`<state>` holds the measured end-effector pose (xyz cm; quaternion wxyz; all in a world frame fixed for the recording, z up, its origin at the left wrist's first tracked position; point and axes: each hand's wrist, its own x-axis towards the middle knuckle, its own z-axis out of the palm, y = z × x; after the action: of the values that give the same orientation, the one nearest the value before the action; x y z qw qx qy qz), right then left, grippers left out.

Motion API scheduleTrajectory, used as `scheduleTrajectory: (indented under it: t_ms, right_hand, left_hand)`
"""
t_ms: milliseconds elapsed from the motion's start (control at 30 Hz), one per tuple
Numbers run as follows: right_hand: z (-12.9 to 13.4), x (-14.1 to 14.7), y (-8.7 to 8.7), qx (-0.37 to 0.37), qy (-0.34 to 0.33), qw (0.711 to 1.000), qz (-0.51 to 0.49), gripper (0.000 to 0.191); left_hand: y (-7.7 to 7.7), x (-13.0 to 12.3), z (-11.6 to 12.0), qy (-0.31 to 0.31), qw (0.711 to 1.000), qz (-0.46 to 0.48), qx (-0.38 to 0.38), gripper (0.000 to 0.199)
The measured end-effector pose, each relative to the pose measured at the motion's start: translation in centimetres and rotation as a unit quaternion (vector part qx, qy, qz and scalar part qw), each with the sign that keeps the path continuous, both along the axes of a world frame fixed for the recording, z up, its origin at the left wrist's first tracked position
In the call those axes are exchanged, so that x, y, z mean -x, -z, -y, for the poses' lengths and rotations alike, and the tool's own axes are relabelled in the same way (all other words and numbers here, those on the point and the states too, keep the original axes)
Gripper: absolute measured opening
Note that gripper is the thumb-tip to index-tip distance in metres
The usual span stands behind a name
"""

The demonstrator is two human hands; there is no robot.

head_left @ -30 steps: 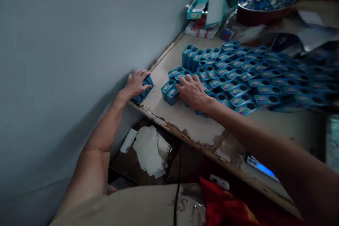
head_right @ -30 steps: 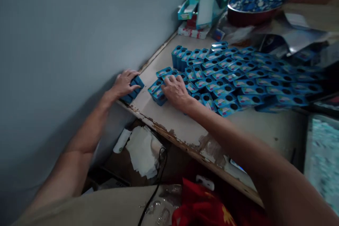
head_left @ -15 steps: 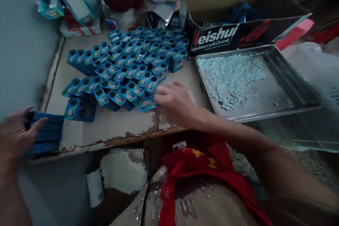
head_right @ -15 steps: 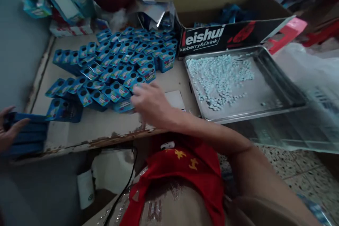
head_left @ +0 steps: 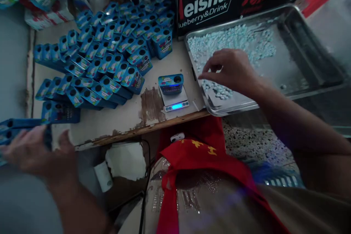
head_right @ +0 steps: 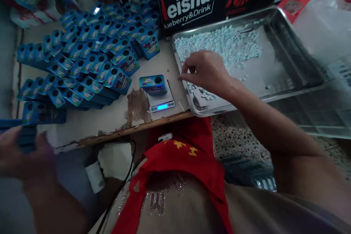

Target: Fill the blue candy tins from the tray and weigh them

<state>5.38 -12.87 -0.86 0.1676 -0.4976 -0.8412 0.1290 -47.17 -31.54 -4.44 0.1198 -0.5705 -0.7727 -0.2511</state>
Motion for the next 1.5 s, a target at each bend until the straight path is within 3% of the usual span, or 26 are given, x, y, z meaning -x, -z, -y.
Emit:
scheduleTrajectory:
  t_ms: [67, 133, 267, 367, 500, 667, 767, 833, 933, 1033, 1167, 1333, 1500]
  right_hand:
    - [1.6, -0.3, -0.2, 0.038, -0.074, 0.993, 0.081, 0.015]
    - [3.7, 1.0, 0.2, 0.050, -0.153, 0.968, 0.192, 0.019]
    - [6.7, 4.5, 2.3, -0.003, -0.206, 0.915, 0.348, 0.028]
    - [6.7, 5.6, 3.8, 0.014, -0.217, 0.893, 0.393, 0.025]
    - [6.0, 5.5, 4.4, 0.047, -0.225, 0.884, 0.408, 0.028]
    - [6.0, 5.7, 2.4, 0.058, -0.217, 0.885, 0.407, 0.029]
    - [5.9, 5.7, 0.1, 0.053, -0.201, 0.911, 0.356, 0.021]
    - [5.2, 4.7, -1.2, 0.045, -0.159, 0.929, 0.330, 0.016]
    - [3.1, 1.2, -2.1, 0.050, -0.072, 0.929, 0.359, 0.011]
    - [0.6, -3.2, -1.5, 0.074, 0.023, 0.923, 0.377, 0.026]
    - [-1.0, -6.7, 0.2, 0.086, 0.099, 0.950, 0.283, 0.038]
    - [-1.0, -8.8, 2.3, 0.074, 0.003, 0.969, 0.234, 0.044]
    - [-0.5, -10.8, 4.4, 0.060, -0.114, 0.958, 0.257, 0.075]
  left_hand:
    - [2.7, -3.0, 0.1, 0.012, 0.997, -0.049, -0.055, 0.047]
    - [4.7, -5.9, -0.5, 0.050, 0.996, -0.043, -0.059, 0.033]
    - [5.8, -9.2, -2.9, 0.129, 0.987, -0.063, -0.079, 0.030]
    - [5.2, -8.9, -3.5, 0.145, 0.981, -0.095, -0.085, 0.029]
    - [5.0, -6.7, -1.9, 0.132, 0.979, -0.105, -0.117, 0.031]
    - [6.4, -5.7, 0.0, 0.117, 0.986, -0.093, -0.070, 0.028]
    - [6.8, -6.2, 0.4, 0.129, 0.984, -0.096, -0.080, 0.026]
    - [6.7, -6.7, 0.6, 0.134, 0.981, -0.101, -0.093, 0.023]
    - [6.5, -7.6, 0.6, 0.141, 0.979, -0.108, -0.097, 0.021]
    - [6.5, -8.8, 0.3, 0.157, 0.979, -0.092, -0.091, 0.019]
    - [6.6, -11.4, -1.3, 0.170, 0.983, -0.034, -0.056, 0.020]
    - [6.6, -15.2, -5.3, 0.219, 0.975, 0.002, -0.040, 0.025]
    - [6.6, -17.7, -8.3, 0.248, 0.968, 0.037, -0.009, 0.036]
